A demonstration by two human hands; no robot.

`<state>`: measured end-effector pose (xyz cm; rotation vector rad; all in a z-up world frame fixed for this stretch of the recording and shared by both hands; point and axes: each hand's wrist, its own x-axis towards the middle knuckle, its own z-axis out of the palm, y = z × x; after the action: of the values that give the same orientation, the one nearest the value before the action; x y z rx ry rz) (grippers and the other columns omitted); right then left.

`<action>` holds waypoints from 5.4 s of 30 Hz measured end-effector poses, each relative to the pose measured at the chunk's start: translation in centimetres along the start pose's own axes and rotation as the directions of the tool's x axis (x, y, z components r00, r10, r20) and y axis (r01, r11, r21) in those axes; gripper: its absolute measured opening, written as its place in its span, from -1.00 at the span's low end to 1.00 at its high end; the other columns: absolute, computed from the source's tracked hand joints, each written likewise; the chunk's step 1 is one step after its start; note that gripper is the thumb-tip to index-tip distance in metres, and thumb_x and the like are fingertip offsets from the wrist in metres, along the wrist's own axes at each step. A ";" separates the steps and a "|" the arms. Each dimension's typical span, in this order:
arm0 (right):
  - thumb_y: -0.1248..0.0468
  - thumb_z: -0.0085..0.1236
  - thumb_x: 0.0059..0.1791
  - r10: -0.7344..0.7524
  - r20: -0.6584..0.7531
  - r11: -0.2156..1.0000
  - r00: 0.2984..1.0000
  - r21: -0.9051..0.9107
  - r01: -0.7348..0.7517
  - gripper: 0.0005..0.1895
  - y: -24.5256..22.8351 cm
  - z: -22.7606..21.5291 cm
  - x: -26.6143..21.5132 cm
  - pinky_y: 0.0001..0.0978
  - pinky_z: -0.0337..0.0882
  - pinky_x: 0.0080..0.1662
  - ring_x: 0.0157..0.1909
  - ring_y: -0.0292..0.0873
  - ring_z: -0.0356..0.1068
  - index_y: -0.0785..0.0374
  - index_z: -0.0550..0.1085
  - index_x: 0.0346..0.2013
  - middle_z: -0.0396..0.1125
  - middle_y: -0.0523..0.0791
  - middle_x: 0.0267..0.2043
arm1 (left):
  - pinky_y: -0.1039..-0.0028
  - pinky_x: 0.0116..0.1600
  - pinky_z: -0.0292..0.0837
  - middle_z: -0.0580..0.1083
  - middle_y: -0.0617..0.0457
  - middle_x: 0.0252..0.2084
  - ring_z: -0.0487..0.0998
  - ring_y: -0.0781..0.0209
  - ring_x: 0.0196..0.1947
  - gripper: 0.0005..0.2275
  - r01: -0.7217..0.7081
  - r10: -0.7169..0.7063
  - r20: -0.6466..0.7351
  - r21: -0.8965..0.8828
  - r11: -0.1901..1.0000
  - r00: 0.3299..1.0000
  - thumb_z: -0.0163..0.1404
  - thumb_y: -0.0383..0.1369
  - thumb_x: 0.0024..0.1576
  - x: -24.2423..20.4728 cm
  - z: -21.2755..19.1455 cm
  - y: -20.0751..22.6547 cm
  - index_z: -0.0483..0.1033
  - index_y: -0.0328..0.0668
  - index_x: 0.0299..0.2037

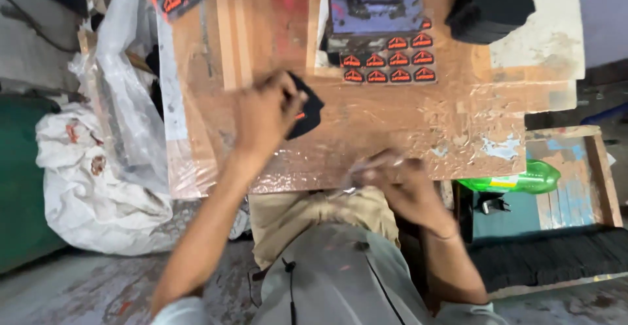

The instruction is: The person assembles small, triangular mouse pads by placing them into a clear plastic sheet with cutouts. They then place a black fabric piece on top of the plastic sheet and press down to secure the items. The person repeats this process multiple times, stacking the completed assemblies on the table.

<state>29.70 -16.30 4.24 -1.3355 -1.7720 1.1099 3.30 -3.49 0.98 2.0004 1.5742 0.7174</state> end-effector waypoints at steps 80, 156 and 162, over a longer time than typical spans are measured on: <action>-0.06 0.29 0.00 -0.275 -0.188 0.706 0.943 -0.705 0.066 -0.38 4.7 -5.5 5.4 0.13 0.05 0.45 0.47 0.23 0.08 0.34 0.39 0.11 0.22 0.17 0.35 | -0.15 0.49 -0.09 0.24 -0.10 0.46 0.11 -0.22 0.46 -0.40 -0.408 0.410 0.042 0.223 0.885 0.911 0.02 -0.05 0.24 2.4 5.4 0.1 0.29 -0.29 0.40; 0.36 0.23 0.02 0.167 -0.270 0.986 0.948 0.040 -0.162 -0.75 6.1 -2.9 2.4 -0.57 0.41 -0.42 -0.47 -0.43 0.44 0.32 0.55 -0.01 0.52 -0.21 -0.41 | 0.22 -0.04 0.42 0.57 -0.11 -0.19 0.57 0.03 -0.17 -0.57 0.385 -0.383 -0.067 0.021 0.923 0.921 0.33 -0.20 0.06 -4.1 -11.9 -14.2 0.60 -0.30 0.05; 0.39 0.26 -0.07 0.039 -0.178 0.999 0.983 0.041 -0.033 -0.46 1.7 -0.6 3.6 -0.48 0.56 -0.07 -0.04 -0.32 0.51 0.33 0.46 0.22 0.50 -0.06 0.03 | 0.49 -0.20 0.41 0.53 0.00 -0.29 0.45 0.35 -0.32 -0.67 0.230 -0.254 -0.111 -0.193 0.954 0.961 0.29 -0.38 0.01 -10.9 -12.7 -6.1 0.49 -0.28 -0.08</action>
<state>29.92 -12.51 3.03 -1.4033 -1.5953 1.0043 -11.72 -12.07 5.24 1.6244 1.7288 0.8759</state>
